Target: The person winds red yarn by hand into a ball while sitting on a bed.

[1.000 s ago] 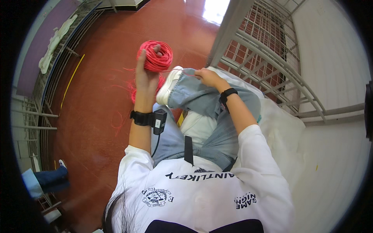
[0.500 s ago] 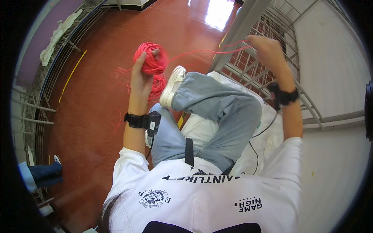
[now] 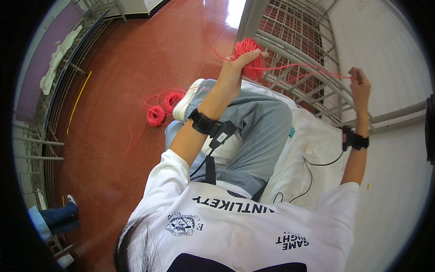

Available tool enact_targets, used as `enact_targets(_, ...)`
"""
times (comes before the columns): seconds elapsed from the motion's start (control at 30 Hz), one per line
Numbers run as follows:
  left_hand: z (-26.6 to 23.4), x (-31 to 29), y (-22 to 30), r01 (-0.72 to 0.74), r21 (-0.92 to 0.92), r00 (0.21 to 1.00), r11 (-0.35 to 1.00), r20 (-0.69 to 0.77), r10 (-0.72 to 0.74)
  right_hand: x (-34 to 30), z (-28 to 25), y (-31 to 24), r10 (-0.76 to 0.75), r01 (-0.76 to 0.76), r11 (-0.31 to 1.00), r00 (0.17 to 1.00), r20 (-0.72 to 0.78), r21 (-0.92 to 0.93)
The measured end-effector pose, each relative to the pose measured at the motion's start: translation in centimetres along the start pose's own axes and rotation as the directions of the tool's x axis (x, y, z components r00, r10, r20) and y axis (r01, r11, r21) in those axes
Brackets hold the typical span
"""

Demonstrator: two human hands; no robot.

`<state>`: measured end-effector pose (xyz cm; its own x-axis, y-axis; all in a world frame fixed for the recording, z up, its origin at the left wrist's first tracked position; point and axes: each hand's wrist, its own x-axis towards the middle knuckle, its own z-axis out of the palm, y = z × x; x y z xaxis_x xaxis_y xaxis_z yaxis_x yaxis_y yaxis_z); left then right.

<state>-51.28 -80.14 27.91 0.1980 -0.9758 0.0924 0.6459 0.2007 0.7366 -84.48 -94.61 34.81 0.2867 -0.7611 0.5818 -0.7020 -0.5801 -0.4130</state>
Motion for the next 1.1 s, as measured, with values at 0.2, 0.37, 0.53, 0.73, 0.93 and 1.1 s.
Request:
enact_targets(0.2, -6.2, -0.5, -1.1, 0.109, -0.008, 0.992, 0.994, -0.066, -0.109, -4.0, 10.7, -1.2, 0.133, -0.487, 0.244, 0.873, 0.468, 0.839)
enact_targets(0.37, -10.1, -2.6, -0.5, 0.066, 0.025, 0.969, 0.998, -0.241, -0.058, -2.3, 16.0, -4.3, -0.109, -0.624, 0.01, 0.776, 0.621, 0.781)
enact_targets(0.53, -11.8, -2.6, -1.0, -0.001, 0.091, 0.935, 0.996, -0.354, 0.033, 1.4, 14.6, -1.3, -0.043, -0.495, 0.443, 0.821, 0.569, 0.748)
enact_targets(0.73, -11.1, -1.8, -1.6, -0.066, 0.151, 0.885, 0.986, -0.448, 0.127, 3.8, 2.8, -0.2, -0.631, 0.63, 0.688, 0.765, 0.132, -0.362)
enact_targets(0.93, -7.1, -0.6, -1.9, -0.053, 0.108, 0.934, 0.993, -0.348, 0.088, 0.0, -1.2, 1.5, -0.35, 0.321, 0.807, 0.936, 0.037, -0.496)
enact_targets(1.1, -9.8, -0.4, -5.2, 0.115, 0.179, 0.933, 0.977, -0.358, -0.044, -7.8, 5.4, 4.7, 0.002, 0.12, 0.983, 0.757, 0.653, -0.142)
